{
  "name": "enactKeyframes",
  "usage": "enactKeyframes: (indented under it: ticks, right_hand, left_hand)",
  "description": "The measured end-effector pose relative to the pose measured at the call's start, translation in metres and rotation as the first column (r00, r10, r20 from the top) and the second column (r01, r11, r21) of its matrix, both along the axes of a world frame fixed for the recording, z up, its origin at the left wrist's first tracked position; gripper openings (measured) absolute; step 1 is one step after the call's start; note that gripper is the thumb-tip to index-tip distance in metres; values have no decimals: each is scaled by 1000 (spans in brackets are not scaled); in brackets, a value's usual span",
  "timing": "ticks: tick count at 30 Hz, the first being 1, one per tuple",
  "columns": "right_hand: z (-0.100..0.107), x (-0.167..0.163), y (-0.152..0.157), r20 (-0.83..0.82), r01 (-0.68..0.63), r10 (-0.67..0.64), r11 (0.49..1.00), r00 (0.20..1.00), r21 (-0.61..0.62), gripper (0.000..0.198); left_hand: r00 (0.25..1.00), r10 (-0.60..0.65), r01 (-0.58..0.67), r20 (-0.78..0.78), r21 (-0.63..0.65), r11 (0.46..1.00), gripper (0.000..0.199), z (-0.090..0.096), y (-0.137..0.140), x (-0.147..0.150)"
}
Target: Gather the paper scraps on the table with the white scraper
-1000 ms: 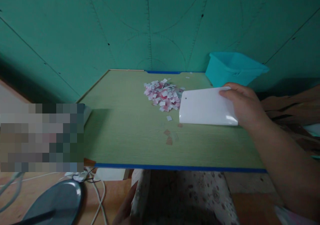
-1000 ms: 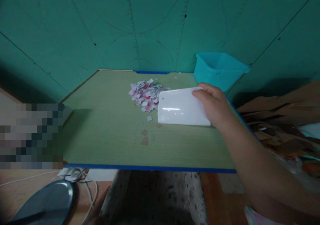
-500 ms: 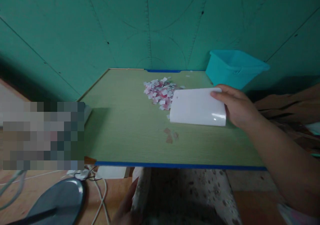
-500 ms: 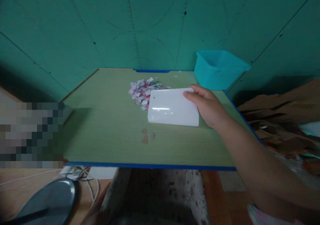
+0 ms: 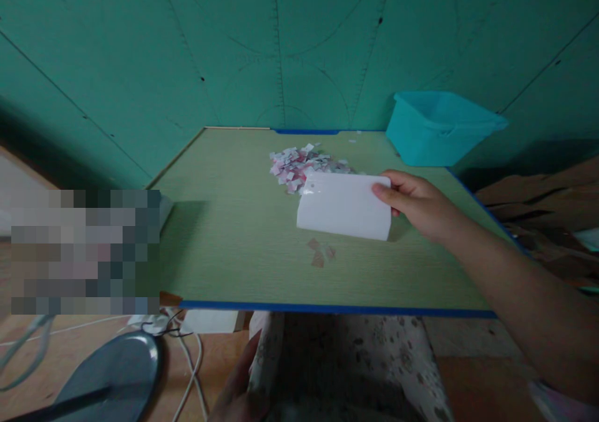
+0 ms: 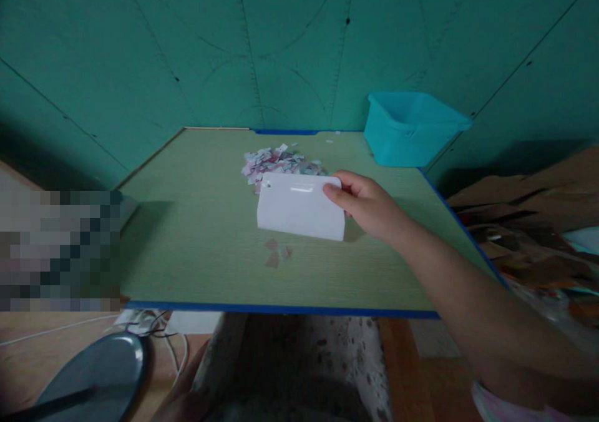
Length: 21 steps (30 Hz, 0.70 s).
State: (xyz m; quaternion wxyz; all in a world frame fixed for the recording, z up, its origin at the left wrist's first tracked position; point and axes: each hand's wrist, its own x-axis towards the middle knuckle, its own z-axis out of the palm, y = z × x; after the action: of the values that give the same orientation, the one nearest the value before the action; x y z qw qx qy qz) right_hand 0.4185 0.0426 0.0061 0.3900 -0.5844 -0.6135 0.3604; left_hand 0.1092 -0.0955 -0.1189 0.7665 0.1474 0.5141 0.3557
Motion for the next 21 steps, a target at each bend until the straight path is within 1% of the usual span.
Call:
enactKeyframes:
  ticks: [4, 8, 10, 12, 17, 19, 21]
  right_hand:
    - [0, 1, -2, -41, -18, 16, 999, 999, -50, 25]
    - [-1, 4, 0, -63, -11, 9, 999, 998, -32, 26]
    - [-1, 4, 1, -56, -12, 11, 1000, 998, -26, 27]
    - [0, 4, 1, -42, -41, 40, 998, 998, -38, 27]
    - [2, 3, -2, -38, -194, 191, 970, 981, -146, 28]
    - [3, 4, -3, -49, -198, 192, 968, 980, -156, 28]
    - [4, 5, -3, -52, -159, 153, 978, 987, -135, 28]
  left_hand:
    - [999, 24, -23, -34, 46, 999, 59, -1, 3, 0]
    - [999, 30, -27, -23, 95, 995, 56, 2, 4, 2]
    - [999, 26, -24, -22, 91, 996, 54, 5, 3, 3]
    - [999, 25, -22, -29, 75, 997, 54, 8, 2, 3]
    - [1000, 18, -18, 0, 41, 999, 54, 16, 0, 5]
    - [1000, 15, -16, 17, 37, 999, 56, 18, 0, 6]
    - [1000, 16, -17, 27, 40, 999, 57, 18, 0, 6]
